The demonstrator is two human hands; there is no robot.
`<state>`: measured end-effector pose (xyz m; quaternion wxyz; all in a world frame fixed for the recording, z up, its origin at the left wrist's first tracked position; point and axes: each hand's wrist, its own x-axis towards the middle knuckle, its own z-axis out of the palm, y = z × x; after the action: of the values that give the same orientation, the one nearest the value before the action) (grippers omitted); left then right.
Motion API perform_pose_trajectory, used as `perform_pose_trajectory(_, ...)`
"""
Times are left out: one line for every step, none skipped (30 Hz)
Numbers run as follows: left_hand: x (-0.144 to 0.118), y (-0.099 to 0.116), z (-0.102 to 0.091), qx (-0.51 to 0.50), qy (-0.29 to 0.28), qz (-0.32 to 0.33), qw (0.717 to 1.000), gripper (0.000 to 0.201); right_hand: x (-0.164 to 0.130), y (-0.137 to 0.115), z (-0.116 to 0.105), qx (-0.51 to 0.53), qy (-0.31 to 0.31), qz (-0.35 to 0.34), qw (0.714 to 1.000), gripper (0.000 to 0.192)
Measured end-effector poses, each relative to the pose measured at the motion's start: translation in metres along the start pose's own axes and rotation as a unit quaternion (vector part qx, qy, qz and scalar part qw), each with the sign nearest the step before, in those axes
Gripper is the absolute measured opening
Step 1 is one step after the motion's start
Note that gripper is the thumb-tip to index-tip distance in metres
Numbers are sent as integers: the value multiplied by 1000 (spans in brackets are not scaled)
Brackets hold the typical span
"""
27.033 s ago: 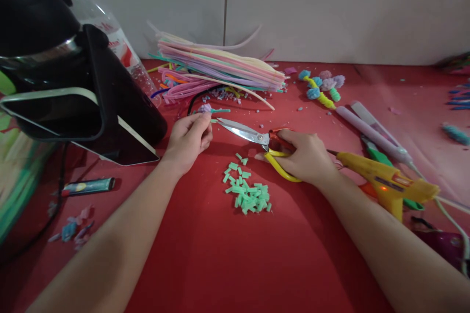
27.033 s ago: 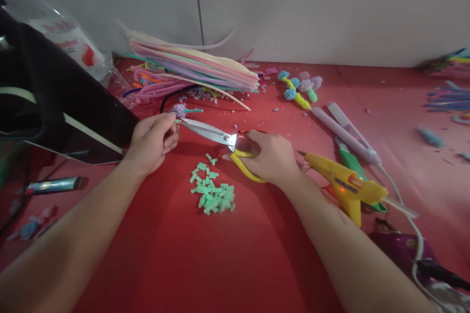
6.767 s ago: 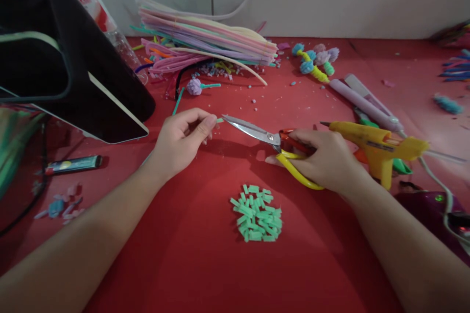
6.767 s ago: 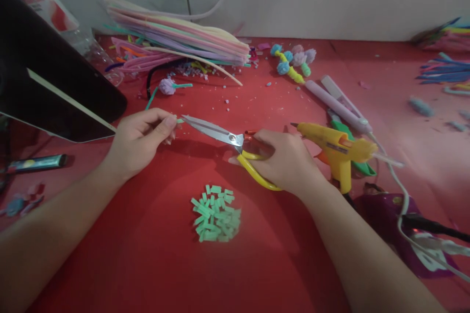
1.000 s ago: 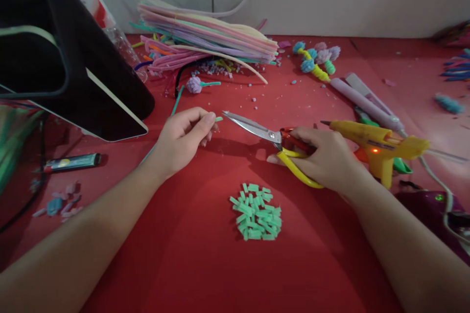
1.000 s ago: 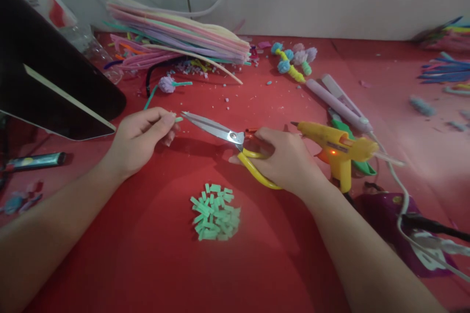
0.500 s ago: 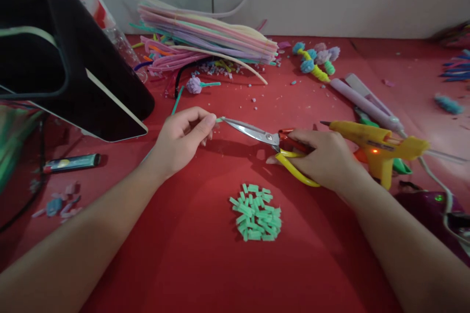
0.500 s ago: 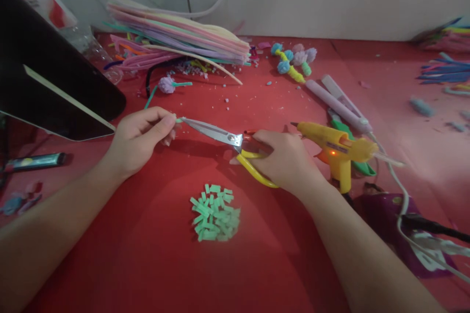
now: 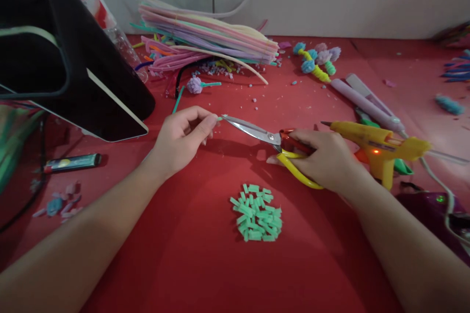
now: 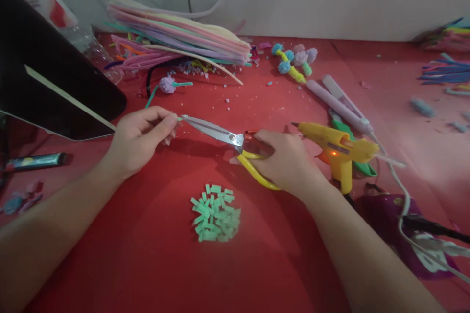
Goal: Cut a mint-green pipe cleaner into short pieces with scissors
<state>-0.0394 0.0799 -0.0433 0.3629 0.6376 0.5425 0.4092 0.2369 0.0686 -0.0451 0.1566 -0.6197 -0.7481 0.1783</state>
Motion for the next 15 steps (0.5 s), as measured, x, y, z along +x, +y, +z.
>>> perform_pose_trajectory(0, 0, 0, 4, 0, 0, 1000, 21, 0, 0, 0, -4, 2, -2, 1000, 58)
perform_pose_trajectory(0, 0, 0, 7, 1, 0, 1000, 21, 0, 1, 1, -10, 8, -5, 1000, 56)
perform_pose_trajectory(0, 0, -1, 7, 0, 0, 1000, 20, 0, 1, 1, -16, 14, -9, 1000, 55)
perform_pose_trajectory(0, 1, -1, 5, -1, 0, 1000, 20, 0, 1, 1, -21, 19, -12, 1000, 54)
perform_pose_trajectory(0, 1, -1, 2, -1, 0, 1000, 19, 0, 1, 1, -24, 21, -12, 999, 53)
perform_pose_trajectory(0, 1, -1, -2, -1, -1, 1000, 19, 0, 1, 1, -25, 22, -11, 999, 53)
perform_pose_trajectory(0, 1, 0, -4, -1, -1, 1000, 19, 0, 0, 1, -24, 21, -8, 999, 54)
perform_pose_trajectory(0, 0, 0, -6, -1, -1, 1000, 20, 0, 0, 1, -21, 22, -3, 1000, 54)
perform_pose_trajectory(0, 0, 0, -7, 0, -1, 1000, 20, 0, 0, 1, -16, 25, -1, 1000, 56)
perform_pose_trajectory(1, 0, 0, -8, 0, 1, 1000, 20, -1, 0, 1, -11, 32, -1, 999, 58)
perform_pose_trajectory(1, -1, 0, -9, 0, 2, 1000, 19, -1, 0, 1, -5, 38, -3, 999, 60)
perform_pose_trajectory(1, -1, 0, -10, 0, 4, 1000, 19, -1, 0, 2, 0, 42, -6, 999, 62)
perform_pose_trajectory(1, -2, 0, -11, 0, 4, 1000, 18, -2, 0, 2, 4, 43, -8, 999, 63)
perform_pose_trajectory(1, -2, 0, -11, 1, 4, 1000, 18, -2, 0, 2, 6, 40, -10, 999, 64)
perform_pose_trajectory(1, -2, 0, -11, 1, 5, 1000, 18, -2, 0, 2, 7, 35, -12, 999, 64)
